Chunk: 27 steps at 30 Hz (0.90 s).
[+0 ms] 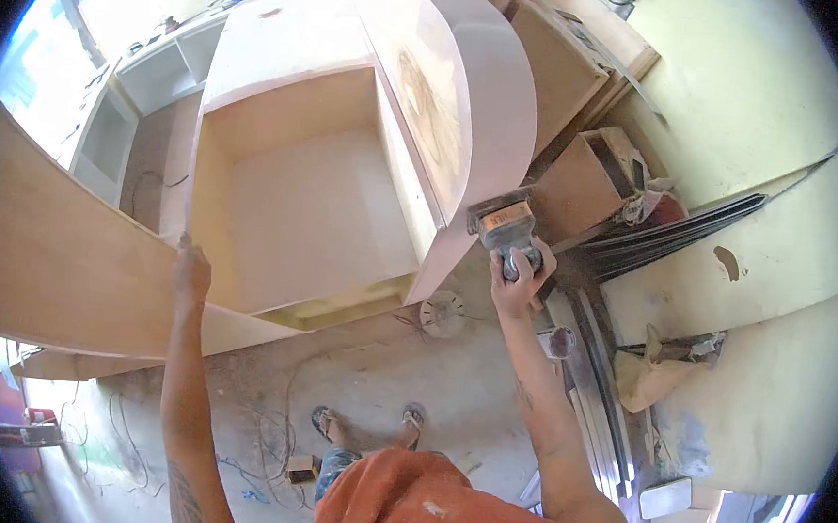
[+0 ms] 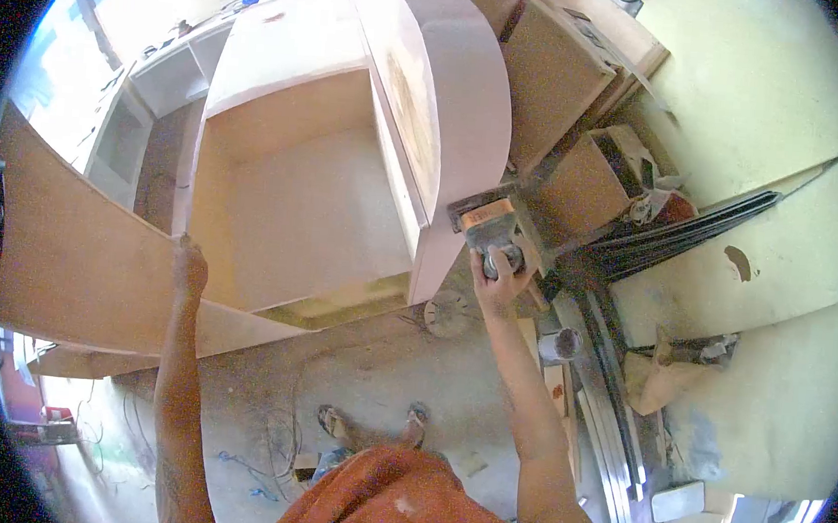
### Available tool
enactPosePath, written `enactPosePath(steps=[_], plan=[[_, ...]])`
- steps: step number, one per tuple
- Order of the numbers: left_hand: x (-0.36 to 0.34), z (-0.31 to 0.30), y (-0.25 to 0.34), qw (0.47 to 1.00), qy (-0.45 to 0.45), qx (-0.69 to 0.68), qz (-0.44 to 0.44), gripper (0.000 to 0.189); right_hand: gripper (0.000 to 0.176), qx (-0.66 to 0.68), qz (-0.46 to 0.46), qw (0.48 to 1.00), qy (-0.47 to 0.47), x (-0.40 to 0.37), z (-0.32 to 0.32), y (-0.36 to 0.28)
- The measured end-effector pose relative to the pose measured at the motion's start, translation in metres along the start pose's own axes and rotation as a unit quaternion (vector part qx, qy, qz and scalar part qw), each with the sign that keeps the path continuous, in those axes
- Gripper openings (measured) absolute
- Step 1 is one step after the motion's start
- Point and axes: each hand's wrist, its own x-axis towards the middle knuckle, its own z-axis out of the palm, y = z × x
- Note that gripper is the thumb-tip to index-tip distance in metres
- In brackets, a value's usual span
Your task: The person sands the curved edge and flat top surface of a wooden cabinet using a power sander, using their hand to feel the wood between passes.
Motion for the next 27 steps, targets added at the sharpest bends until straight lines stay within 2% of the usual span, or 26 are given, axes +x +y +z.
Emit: enactPosePath(steps=[2, 6, 8, 9, 11, 12, 14, 15, 17, 18, 20, 24, 26, 27], plan=[[0.015, 0.042, -0.040, 0.993, 0.075, -0.011, 0.085, 0.040, 0.043, -0.020, 0.023, 1.000, 0.001, 0.005, -0.006, -0.007], [0.011, 0.036, -0.027, 0.990, 0.111, -0.032, 0.079, 0.040, 0.041, -0.029, -0.004, 0.999, 0.042, 0.066, -0.012, -0.009], [0.010, 0.033, -0.021, 0.993, 0.090, -0.039, 0.067, 0.040, 0.038, -0.031, -0.019, 0.998, 0.055, 0.103, -0.018, -0.007], [0.020, 0.051, -0.035, 0.993, 0.089, -0.042, 0.068, 0.040, 0.038, -0.034, -0.021, 0.998, 0.056, 0.127, -0.022, -0.011], [0.049, 0.103, -0.079, 0.995, 0.003, 0.007, 0.104, 0.039, 0.036, -0.054, -0.034, 0.998, -0.001, 0.177, -0.030, -0.020], [0.051, 0.108, -0.081, 0.994, 0.002, 0.003, 0.106, 0.039, 0.034, -0.071, -0.035, 0.997, -0.020, 0.198, -0.029, -0.020], [0.056, 0.114, -0.079, 0.945, 0.232, 0.050, 0.224, 0.037, 0.030, -0.095, -0.014, 0.992, -0.082, 0.258, -0.024, -0.027], [0.060, 0.114, -0.079, 0.944, 0.234, 0.047, 0.227, 0.037, 0.028, -0.098, 0.008, 0.987, -0.125, 0.292, -0.014, -0.035], [0.068, 0.115, -0.079, 0.985, 0.078, 0.054, 0.145, 0.036, 0.030, -0.099, 0.016, 0.984, -0.150, 0.328, 0.006, -0.030], [0.060, 0.102, -0.067, 0.984, 0.082, 0.053, 0.147, 0.036, 0.030, -0.100, 0.014, 0.984, -0.145, 0.345, 0.017, -0.027], [0.030, 0.062, -0.033, 0.992, 0.084, -0.059, 0.070, 0.036, 0.037, -0.162, 0.038, 0.958, -0.235, 0.378, 0.039, -0.022], [0.053, 0.104, -0.062, 0.977, 0.164, -0.004, 0.139, 0.033, 0.038, -0.173, 0.029, 0.950, -0.259, 0.411, 0.068, -0.001], [0.059, 0.107, -0.070, 0.964, 0.068, 0.181, 0.181, 0.031, 0.044, -0.177, 0.065, 0.941, -0.282, 0.413, 0.070, 0.000], [0.062, 0.109, -0.070, 0.964, 0.067, 0.182, 0.181, 0.031, 0.044, -0.177, 0.067, 0.940, -0.283, 0.411, 0.067, -0.002]])
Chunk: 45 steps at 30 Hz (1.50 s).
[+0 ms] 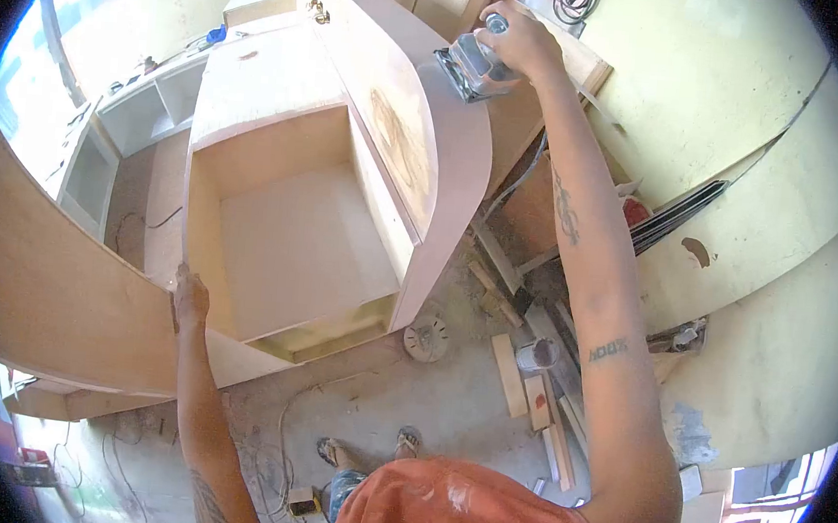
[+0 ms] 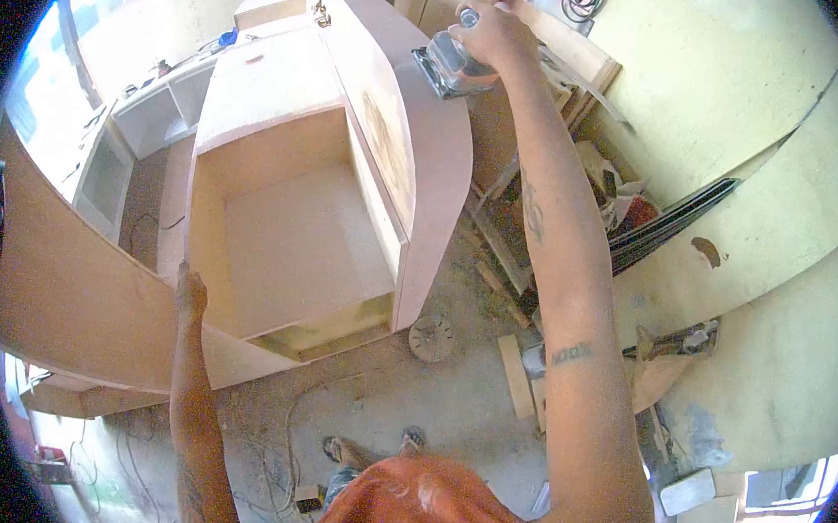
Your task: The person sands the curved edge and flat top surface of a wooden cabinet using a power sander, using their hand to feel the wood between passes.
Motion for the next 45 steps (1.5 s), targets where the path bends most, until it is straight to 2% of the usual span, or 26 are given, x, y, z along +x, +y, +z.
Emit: enactPosePath(steps=[1, 2, 3, 5, 6, 7, 8, 10, 12, 15, 17, 18, 20, 24, 26, 27, 30, 31, 32, 33, 35, 36, 38, 39, 41, 45], plan=[[0.004, 0.004, 0.001, 0.983, -0.085, 0.154, 0.047, 0.031, 0.042, 0.009, 0.003, 1.000, 0.009, -0.010, -0.005, 0.000], [0.005, 0.008, 0.001, 0.933, -0.168, 0.304, 0.096, 0.031, 0.040, 0.018, 0.008, 1.000, 0.016, -0.024, -0.007, 0.001], [0.000, 0.004, 0.001, 0.931, -0.173, 0.306, 0.101, 0.031, 0.040, 0.018, 0.013, 1.000, 0.009, -0.042, -0.006, 0.001], [-0.016, -0.016, 0.008, 0.956, 0.143, 0.246, 0.070, 0.031, 0.035, 0.028, -0.033, 0.994, 0.100, -0.079, -0.009, 0.000], [-0.019, -0.038, 0.016, 0.956, 0.140, 0.247, 0.074, 0.031, 0.031, 0.079, -0.027, 0.991, 0.107, -0.099, -0.011, -0.004], [-0.020, -0.069, 0.029, 0.993, 0.106, 0.046, -0.014, 0.032, 0.031, 0.080, -0.024, 0.991, 0.105, -0.118, -0.011, -0.008], [-0.020, -0.086, 0.036, 0.980, 0.067, -0.157, -0.101, 0.033, 0.031, 0.080, -0.004, 0.988, 0.129, -0.137, -0.009, -0.011], [-0.020, -0.088, 0.035, 0.975, 0.058, -0.178, -0.118, 0.034, 0.031, 0.082, 0.018, 0.985, 0.153, -0.174, 0.002, -0.011], [-0.020, -0.079, 0.030, 0.969, 0.049, -0.199, -0.138, 0.036, 0.031, 0.063, -0.022, 0.964, 0.258, -0.211, 0.027, 0.000], [-0.021, -0.056, 0.018, 0.976, 0.034, -0.164, -0.139, 0.040, 0.033, 0.117, -0.040, 0.940, 0.317, -0.261, 0.063, 0.007], [-0.022, -0.056, 0.017, 0.977, 0.102, -0.166, -0.091, 0.039, 0.035, 0.130, -0.036, 0.934, 0.331, -0.290, 0.089, 0.010], [-0.021, -0.064, 0.020, 0.977, 0.101, -0.165, -0.090, 0.039, 0.037, 0.143, -0.033, 0.926, 0.347, -0.304, 0.102, 0.012], [-0.023, -0.089, 0.026, 0.976, 0.019, -0.180, -0.118, 0.039, 0.038, 0.151, -0.021, 0.927, 0.343, -0.327, 0.128, 0.019], [-0.022, -0.091, 0.027, 0.979, 0.068, -0.161, -0.109, 0.037, 0.039, 0.182, -0.001, 0.921, 0.346, -0.348, 0.155, 0.022], [-0.024, -0.136, 0.045, 0.958, -0.056, -0.211, -0.187, 0.034, 0.038, 0.188, 0.001, 0.918, 0.350, -0.346, 0.154, 0.022], [-0.025, -0.128, 0.041, 0.957, -0.056, -0.212, -0.188, 0.034, 0.037, 0.184, -0.001, 0.913, 0.364, -0.338, 0.146, 0.021], [-0.022, -0.076, 0.022, 0.980, -0.031, -0.141, -0.137, 0.032, 0.034, 0.162, -0.024, 0.915, 0.369, -0.305, 0.111, 0.019], [-0.022, -0.058, 0.017, 0.985, 0.022, -0.138, -0.103, 0.034, 0.033, 0.142, -0.035, 0.923, 0.356, -0.294, 0.096, 0.017], [-0.022, -0.050, 0.016, 0.986, 0.074, -0.135, -0.067, 0.035, 0.031, 0.112, -0.040, 0.934, 0.338, -0.280, 0.077, 0.012], [-0.022, -0.068, 0.026, 0.985, 0.075, -0.139, -0.068, 0.035, 0.031, 0.109, -0.044, 0.933, 0.339, -0.263, 0.062, 0.009], [-0.025, -0.129, 0.053, 0.960, -0.085, -0.200, -0.178, 0.037, 0.028, 0.089, -0.042, 0.954, 0.283, -0.228, 0.037, 0.000], [-0.026, -0.127, 0.053, 0.959, -0.084, -0.203, -0.177, 0.037, 0.027, 0.070, -0.028, 0.963, 0.257, -0.210, 0.025, -0.006], [-0.024, -0.115, 0.051, 0.947, 0.021, -0.278, -0.158, 0.039, 0.026, 0.052, 0.014, 0.980, 0.190, -0.169, 0.003, -0.021], [-0.024, -0.096, 0.045, 0.946, 0.021, -0.280, -0.159, 0.039, 0.026, 0.053, 0.043, 0.988, 0.141, -0.147, -0.006, -0.028], [-0.023, -0.057, 0.030, 0.975, 0.089, -0.196, -0.055, 0.040, 0.033, 0.020, 0.021, 0.994, 0.110, -0.100, -0.013, -0.034], [-0.027, -0.070, 0.037, 0.971, 0.157, -0.178, -0.020, 0.041, 0.038, -0.018, 0.013, 0.999, 0.031, -0.019, -0.007, -0.043]])
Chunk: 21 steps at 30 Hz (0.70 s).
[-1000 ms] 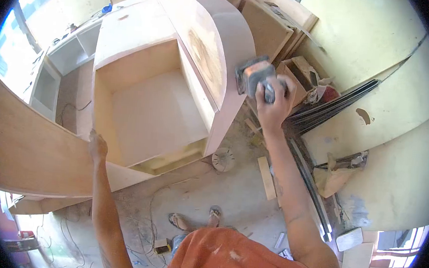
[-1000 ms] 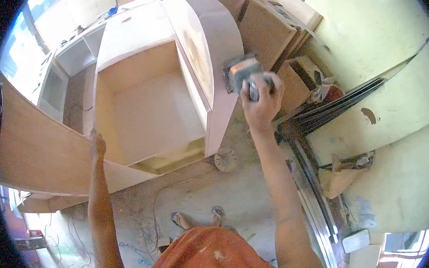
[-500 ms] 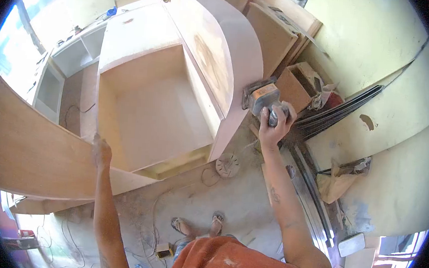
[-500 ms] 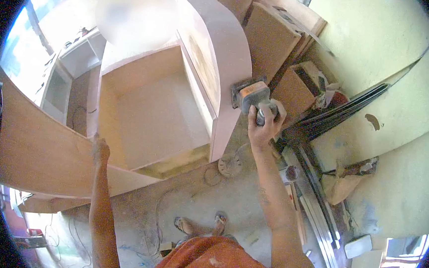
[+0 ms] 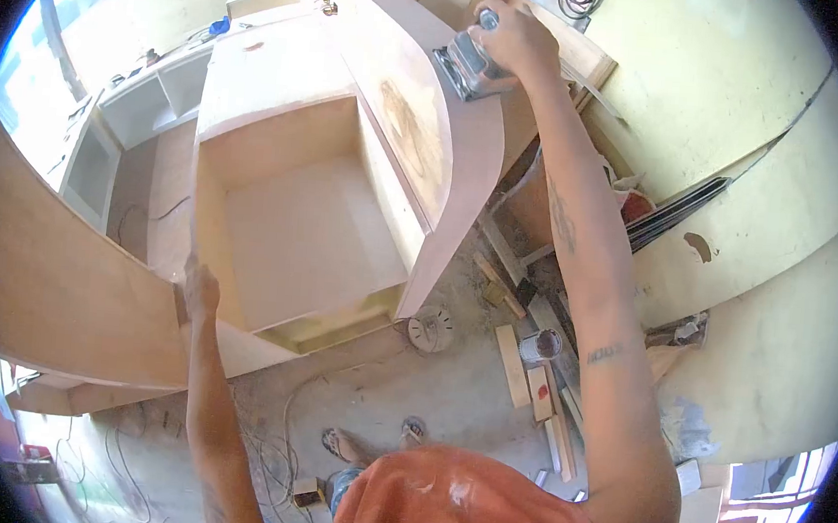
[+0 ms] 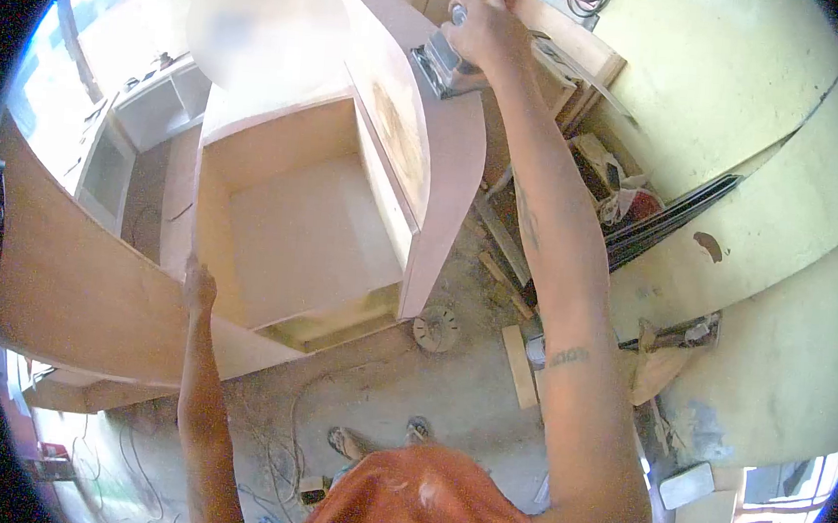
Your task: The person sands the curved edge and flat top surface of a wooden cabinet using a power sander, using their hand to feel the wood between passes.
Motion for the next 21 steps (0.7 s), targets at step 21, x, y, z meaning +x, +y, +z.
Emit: enactPosePath(steps=[21], plan=[[0.000, -0.010, -0.016, 0.997, 0.025, 0.061, 0.025, 0.040, 0.036, 0.180, -0.024, 0.941, 0.287, -0.317, 0.107, 0.042]])
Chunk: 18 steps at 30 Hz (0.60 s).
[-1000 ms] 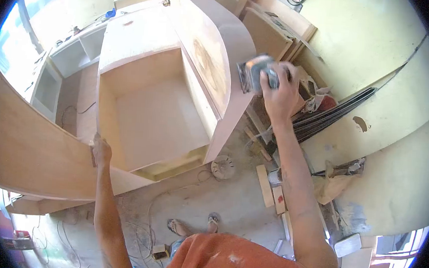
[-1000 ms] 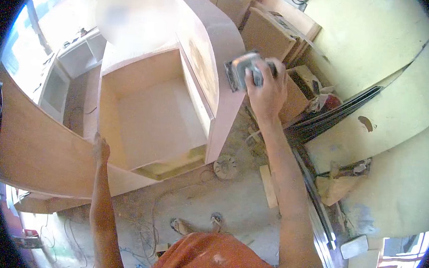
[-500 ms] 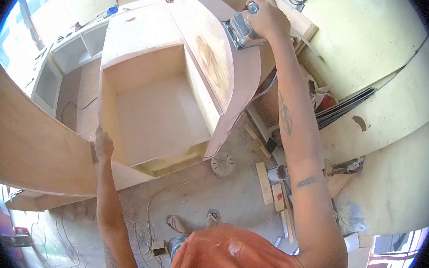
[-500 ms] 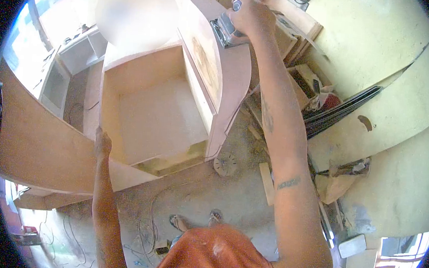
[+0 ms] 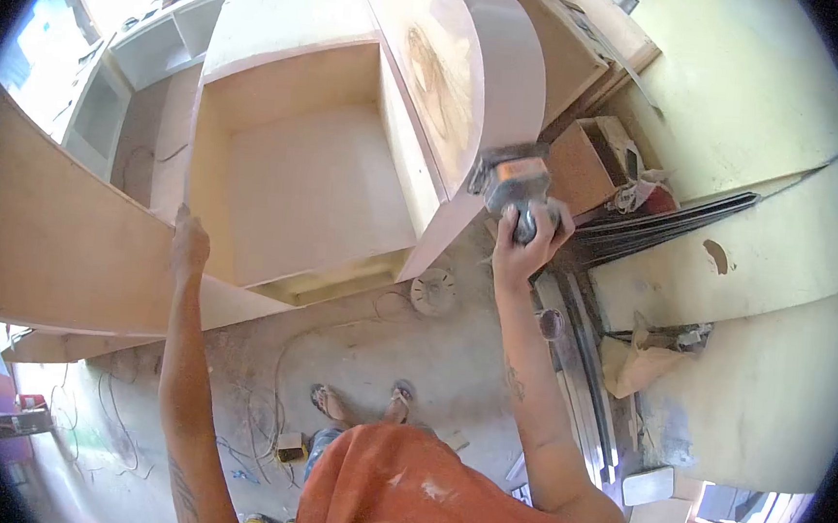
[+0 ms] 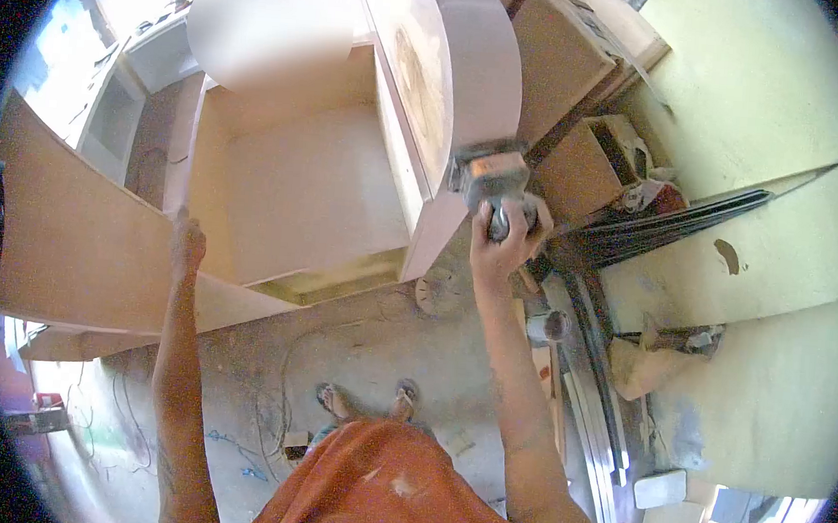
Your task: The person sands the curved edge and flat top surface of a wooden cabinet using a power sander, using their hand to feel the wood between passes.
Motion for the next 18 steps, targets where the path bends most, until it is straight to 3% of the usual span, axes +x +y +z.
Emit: enactPosePath(steps=[2, 6, 8, 9, 11, 12, 14, 18], plan=[[0.026, -0.064, 0.049, 0.955, -0.232, -0.025, -0.183, 0.042, 0.037, -0.006, 0.013, 1.000, -0.007, -0.034, 0.002, 0.011], [0.013, -0.042, 0.030, 0.968, -0.201, -0.021, -0.151, 0.042, 0.038, -0.002, 0.043, 0.999, -0.021, -0.061, 0.007, 0.020], [0.004, -0.019, 0.017, 0.984, -0.112, -0.044, -0.131, 0.039, 0.033, -0.005, 0.024, 1.000, 0.002, -0.050, 0.007, 0.016], [-0.006, 0.014, -0.005, 0.983, -0.117, -0.042, -0.133, 0.039, 0.033, -0.004, 0.026, 1.000, -0.003, -0.039, 0.006, 0.015], [-0.019, 0.073, -0.056, 0.996, -0.090, -0.021, -0.009, 0.037, 0.030, 0.025, 0.037, 0.998, 0.050, -0.014, 0.007, 0.016], [-0.016, 0.053, -0.041, 0.995, -0.097, -0.019, -0.012, 0.037, 0.030, 0.007, 0.026, 0.999, 0.039, 0.004, 0.003, 0.014], [0.009, -0.011, 0.018, 0.983, -0.127, -0.054, -0.124, 0.035, 0.031, -0.021, 0.007, 1.000, 0.006, 0.048, -0.003, 0.003], [0.008, 0.004, 0.009, 0.987, -0.119, -0.055, -0.098, 0.032, 0.036, -0.087, -0.011, 0.992, -0.095, 0.142, -0.001, -0.021]])
